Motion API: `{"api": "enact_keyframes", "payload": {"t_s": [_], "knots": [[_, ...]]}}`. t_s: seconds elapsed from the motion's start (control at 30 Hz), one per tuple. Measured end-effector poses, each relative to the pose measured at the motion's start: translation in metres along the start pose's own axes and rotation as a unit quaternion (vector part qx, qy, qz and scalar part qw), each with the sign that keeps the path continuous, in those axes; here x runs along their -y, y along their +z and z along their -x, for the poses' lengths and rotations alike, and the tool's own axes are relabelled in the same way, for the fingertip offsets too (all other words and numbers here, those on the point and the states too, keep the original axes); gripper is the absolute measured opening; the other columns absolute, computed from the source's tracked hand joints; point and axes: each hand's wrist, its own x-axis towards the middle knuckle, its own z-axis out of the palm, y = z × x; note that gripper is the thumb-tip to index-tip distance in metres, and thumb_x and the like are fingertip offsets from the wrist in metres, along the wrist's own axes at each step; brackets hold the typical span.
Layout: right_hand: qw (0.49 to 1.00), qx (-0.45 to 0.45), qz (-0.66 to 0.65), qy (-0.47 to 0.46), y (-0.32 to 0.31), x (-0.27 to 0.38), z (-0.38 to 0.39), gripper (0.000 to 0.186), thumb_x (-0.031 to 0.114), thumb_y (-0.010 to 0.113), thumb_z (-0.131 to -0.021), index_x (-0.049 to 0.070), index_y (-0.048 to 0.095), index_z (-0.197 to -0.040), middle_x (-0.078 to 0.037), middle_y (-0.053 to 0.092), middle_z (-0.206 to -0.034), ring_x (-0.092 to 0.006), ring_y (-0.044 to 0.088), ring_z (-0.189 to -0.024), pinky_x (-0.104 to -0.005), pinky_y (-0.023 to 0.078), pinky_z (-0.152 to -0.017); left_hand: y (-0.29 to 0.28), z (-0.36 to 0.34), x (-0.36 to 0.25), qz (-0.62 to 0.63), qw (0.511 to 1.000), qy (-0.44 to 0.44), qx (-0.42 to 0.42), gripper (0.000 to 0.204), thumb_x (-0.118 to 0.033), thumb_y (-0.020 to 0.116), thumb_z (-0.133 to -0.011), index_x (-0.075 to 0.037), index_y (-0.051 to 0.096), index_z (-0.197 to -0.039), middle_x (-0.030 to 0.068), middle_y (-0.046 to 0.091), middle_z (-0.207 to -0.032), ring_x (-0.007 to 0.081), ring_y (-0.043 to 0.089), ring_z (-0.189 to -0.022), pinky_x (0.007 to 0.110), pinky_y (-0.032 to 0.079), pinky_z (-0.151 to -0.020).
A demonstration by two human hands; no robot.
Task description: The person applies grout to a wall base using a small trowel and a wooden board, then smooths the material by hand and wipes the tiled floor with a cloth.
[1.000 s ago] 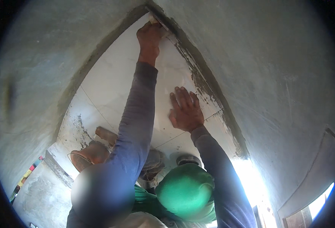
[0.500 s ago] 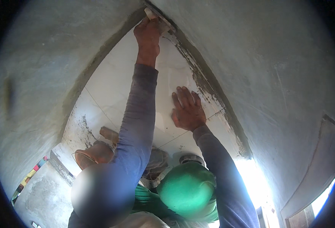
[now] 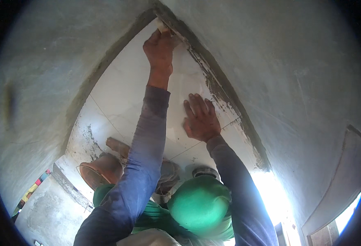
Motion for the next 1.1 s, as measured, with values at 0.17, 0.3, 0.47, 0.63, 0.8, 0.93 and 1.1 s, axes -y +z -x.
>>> {"api": "enact_keyframes", "payload": {"t_s": [0.17, 0.3, 0.47, 0.63, 0.8, 0.93, 1.1], "knots": [[1.0, 0.013, -0.011, 0.008, 0.002, -0.002, 0.0, 0.067, 0.039, 0.058, -0.096, 0.003, 0.059, -0.152, -0.021, 0.045, -0.165, -0.0361, 0.038, -0.158, -0.0575, 0.027, -0.128, 0.008, -0.029, 0.013, -0.059, 0.998, 0.034, 0.004, 0.033, -0.018, 0.066, -0.106, 0.007, 0.076, -0.125, 0.0086, 0.078, -0.101, 0.0138, 0.068, -0.088, 0.034, 0.057, -0.08], [1.0, 0.008, -0.011, 0.011, 0.002, -0.007, 0.003, 0.068, 0.039, 0.058, -0.095, 0.002, 0.058, -0.152, -0.021, 0.045, -0.165, -0.0354, 0.038, -0.158, -0.0572, 0.027, -0.128, 0.029, -0.004, -0.03, -0.034, 0.989, 0.137, 0.032, 0.035, -0.018, 0.066, -0.106, 0.007, 0.075, -0.129, 0.0097, 0.079, -0.103, 0.0138, 0.068, -0.088, 0.033, 0.057, -0.081], [1.0, 0.013, -0.013, 0.009, 0.001, -0.002, 0.002, 0.068, 0.039, 0.058, -0.095, 0.003, 0.058, -0.152, -0.021, 0.045, -0.166, -0.0353, 0.037, -0.158, -0.0572, 0.026, -0.128, 0.011, 0.025, -0.051, -0.042, 0.993, 0.104, 0.028, 0.036, -0.019, 0.068, -0.108, 0.006, 0.074, -0.134, 0.0069, 0.078, -0.112, 0.0129, 0.068, -0.095, 0.031, 0.054, -0.09], [0.999, 0.023, -0.01, 0.023, -0.002, -0.002, -0.001, 0.064, 0.037, 0.061, -0.094, 0.008, 0.059, -0.151, -0.016, 0.045, -0.167, -0.0311, 0.038, -0.158, -0.055, 0.027, -0.129, -0.017, -0.014, 0.007, -0.076, 0.993, 0.089, -0.006, 0.034, -0.016, 0.067, -0.108, 0.005, 0.075, -0.133, 0.0071, 0.079, -0.106, 0.0125, 0.067, -0.093, 0.032, 0.056, -0.086], [0.999, 0.031, -0.005, 0.025, -0.005, -0.004, 0.0, 0.063, 0.038, 0.06, -0.096, 0.009, 0.058, -0.152, -0.016, 0.043, -0.168, -0.0311, 0.038, -0.158, -0.0552, 0.027, -0.129, -0.007, -0.04, -0.001, -0.069, 0.995, 0.061, 0.027, 0.032, -0.017, 0.068, -0.107, 0.003, 0.078, -0.13, 0.0046, 0.076, -0.105, 0.0126, 0.064, -0.093, 0.032, 0.055, -0.086], [0.999, 0.041, -0.004, 0.029, -0.005, -0.001, -0.001, 0.065, 0.038, 0.059, -0.096, 0.008, 0.056, -0.154, -0.016, 0.042, -0.169, -0.031, 0.036, -0.159, -0.0551, 0.027, -0.129, -0.009, -0.052, -0.004, -0.058, 0.992, 0.107, 0.044, 0.033, -0.021, 0.069, -0.106, 0.003, 0.079, -0.128, 0.0031, 0.076, -0.103, 0.0125, 0.063, -0.092, 0.032, 0.055, -0.086], [0.999, 0.038, 0.002, 0.023, 0.001, -0.003, 0.002, 0.066, 0.039, 0.057, -0.097, 0.008, 0.055, -0.155, -0.016, 0.042, -0.169, -0.0311, 0.035, -0.16, -0.0547, 0.025, -0.13, -0.027, -0.034, -0.009, -0.206, 0.972, 0.026, 0.112, 0.038, -0.024, 0.07, -0.104, 0.002, 0.078, -0.13, 0.0033, 0.078, -0.101, 0.0121, 0.066, -0.084, 0.032, 0.056, -0.085]]}}
